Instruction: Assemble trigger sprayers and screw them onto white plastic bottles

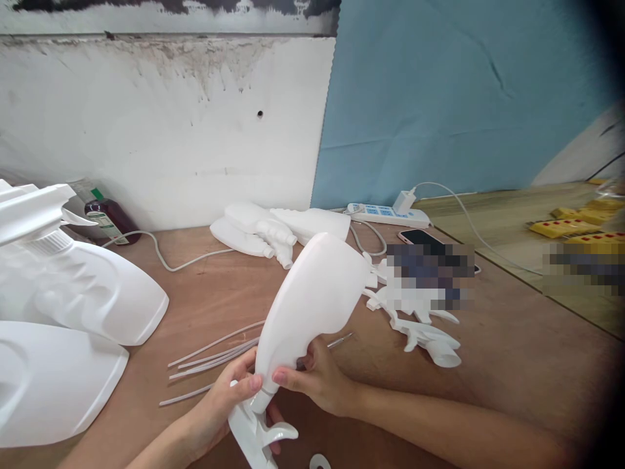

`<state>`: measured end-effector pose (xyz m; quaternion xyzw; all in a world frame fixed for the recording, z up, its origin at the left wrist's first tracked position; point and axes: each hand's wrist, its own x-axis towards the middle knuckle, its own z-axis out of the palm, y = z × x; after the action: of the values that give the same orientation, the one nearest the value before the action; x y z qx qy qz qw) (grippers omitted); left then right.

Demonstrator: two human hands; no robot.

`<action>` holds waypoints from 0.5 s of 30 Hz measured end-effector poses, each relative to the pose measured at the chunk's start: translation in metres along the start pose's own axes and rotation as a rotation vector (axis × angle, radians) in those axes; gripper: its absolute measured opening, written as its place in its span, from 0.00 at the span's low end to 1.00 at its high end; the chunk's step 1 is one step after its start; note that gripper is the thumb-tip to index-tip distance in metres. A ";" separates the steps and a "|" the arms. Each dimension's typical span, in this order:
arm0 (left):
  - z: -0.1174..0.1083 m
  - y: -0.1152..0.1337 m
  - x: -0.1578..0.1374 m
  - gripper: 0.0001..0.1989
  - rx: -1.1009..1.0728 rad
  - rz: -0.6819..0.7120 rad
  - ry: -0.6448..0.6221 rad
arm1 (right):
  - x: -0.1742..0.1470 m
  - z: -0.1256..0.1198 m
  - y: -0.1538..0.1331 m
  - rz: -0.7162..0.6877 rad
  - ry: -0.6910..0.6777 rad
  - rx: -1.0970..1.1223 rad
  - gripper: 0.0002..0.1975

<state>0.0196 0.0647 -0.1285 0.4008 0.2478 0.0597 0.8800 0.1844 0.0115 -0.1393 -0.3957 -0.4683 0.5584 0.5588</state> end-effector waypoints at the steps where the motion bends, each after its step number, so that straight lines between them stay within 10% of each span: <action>1: 0.000 0.000 0.000 0.32 -0.008 0.001 -0.003 | 0.000 0.000 -0.001 0.012 -0.011 0.002 0.08; 10: -0.001 -0.002 0.002 0.26 -0.128 0.053 -0.064 | 0.008 -0.009 -0.008 0.272 -0.167 0.137 0.13; 15: -0.015 -0.012 0.004 0.33 -0.148 -0.134 -0.059 | 0.020 -0.020 0.001 0.267 -0.430 0.241 0.15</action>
<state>0.0146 0.0680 -0.1473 0.3185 0.2432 0.0071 0.9162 0.2023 0.0331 -0.1431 -0.2570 -0.4502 0.7500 0.4109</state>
